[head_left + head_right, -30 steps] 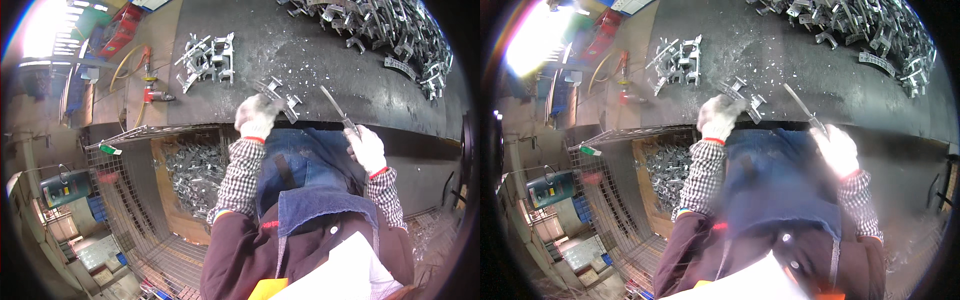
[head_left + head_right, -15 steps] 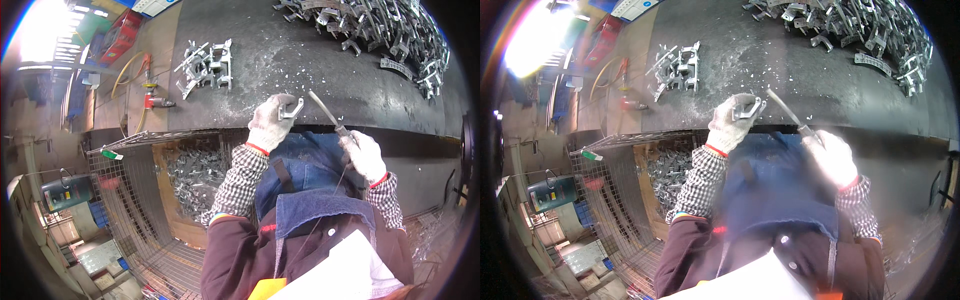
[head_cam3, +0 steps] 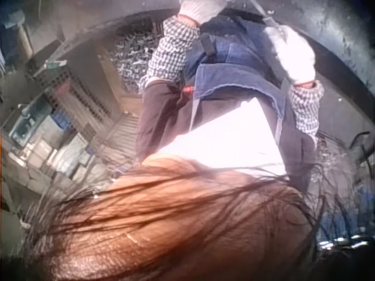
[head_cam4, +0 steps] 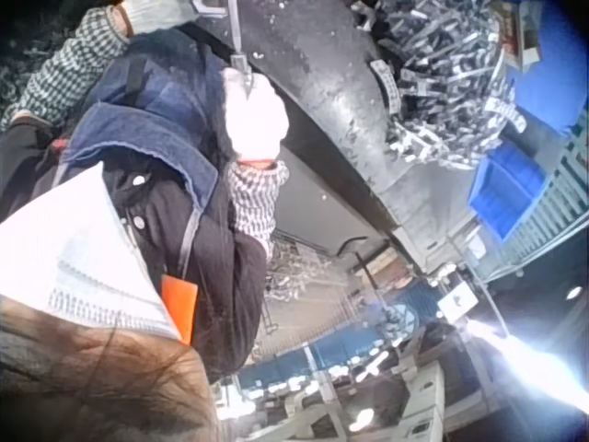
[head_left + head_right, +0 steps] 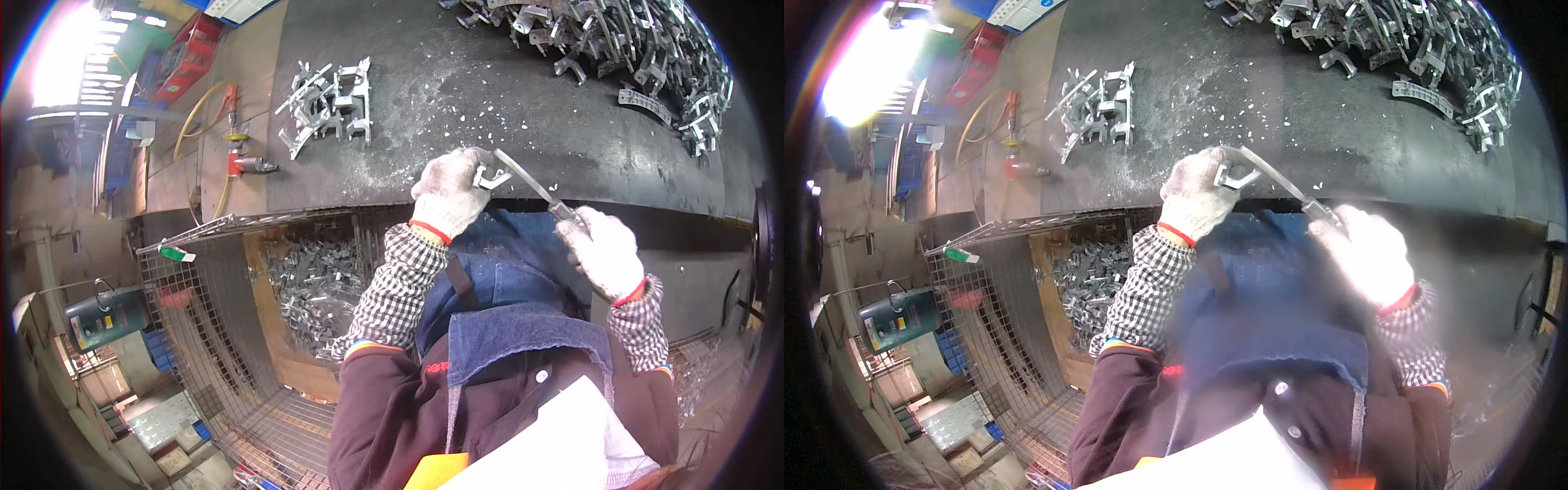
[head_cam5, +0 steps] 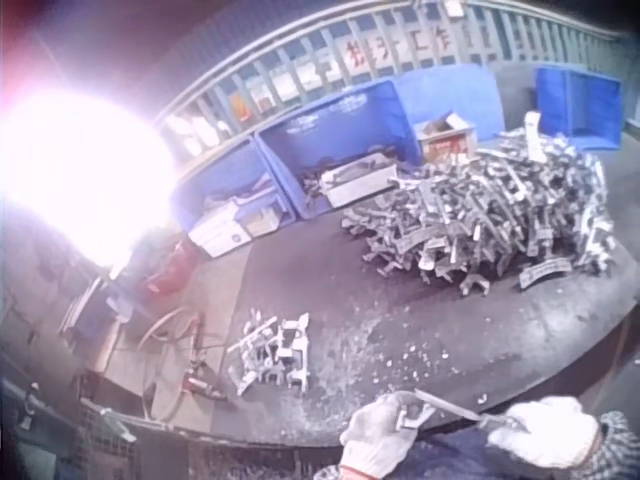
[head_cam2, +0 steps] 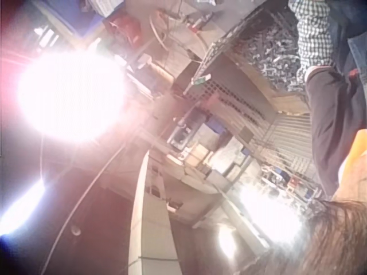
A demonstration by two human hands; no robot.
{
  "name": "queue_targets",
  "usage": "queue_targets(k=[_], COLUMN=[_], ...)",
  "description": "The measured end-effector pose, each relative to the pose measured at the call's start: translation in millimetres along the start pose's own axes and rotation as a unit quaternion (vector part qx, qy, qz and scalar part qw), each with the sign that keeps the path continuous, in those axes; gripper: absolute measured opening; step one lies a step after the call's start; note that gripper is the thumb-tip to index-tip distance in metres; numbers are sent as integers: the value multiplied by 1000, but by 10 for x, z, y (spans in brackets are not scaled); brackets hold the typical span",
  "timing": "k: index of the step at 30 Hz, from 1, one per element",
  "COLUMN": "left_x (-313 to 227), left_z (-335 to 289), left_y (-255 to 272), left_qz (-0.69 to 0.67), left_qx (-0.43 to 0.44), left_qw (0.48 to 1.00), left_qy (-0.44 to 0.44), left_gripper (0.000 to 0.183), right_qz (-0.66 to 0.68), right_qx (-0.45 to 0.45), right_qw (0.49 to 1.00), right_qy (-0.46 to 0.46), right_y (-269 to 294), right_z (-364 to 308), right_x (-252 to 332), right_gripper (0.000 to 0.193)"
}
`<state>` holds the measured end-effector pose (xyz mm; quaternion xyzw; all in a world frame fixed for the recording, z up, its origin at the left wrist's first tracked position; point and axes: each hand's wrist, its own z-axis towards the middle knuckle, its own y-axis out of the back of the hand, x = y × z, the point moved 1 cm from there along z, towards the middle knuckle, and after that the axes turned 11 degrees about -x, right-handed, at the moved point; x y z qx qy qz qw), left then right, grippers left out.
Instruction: Deburr and measure metal components at a workbench using a scraper and calipers.
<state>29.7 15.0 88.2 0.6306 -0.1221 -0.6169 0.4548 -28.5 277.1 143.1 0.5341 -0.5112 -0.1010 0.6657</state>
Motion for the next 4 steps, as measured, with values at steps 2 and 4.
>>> queue_targets(k=[2,4], left_x=[-110,-28], left_z=[5,61], left_y=[-7,-41], left_qz=[88,24], left_qx=[41,43], left_qw=[995,999], left_qy=[-4,3], left_gripper=[29,31], right_qz=[13,-7], right_qx=[31,-6], right_qw=[994,995], right_qy=[-108,-97], right_y=[-34,9], right_z=[74,104], right_x=[-55,-45], right_gripper=[26,32])
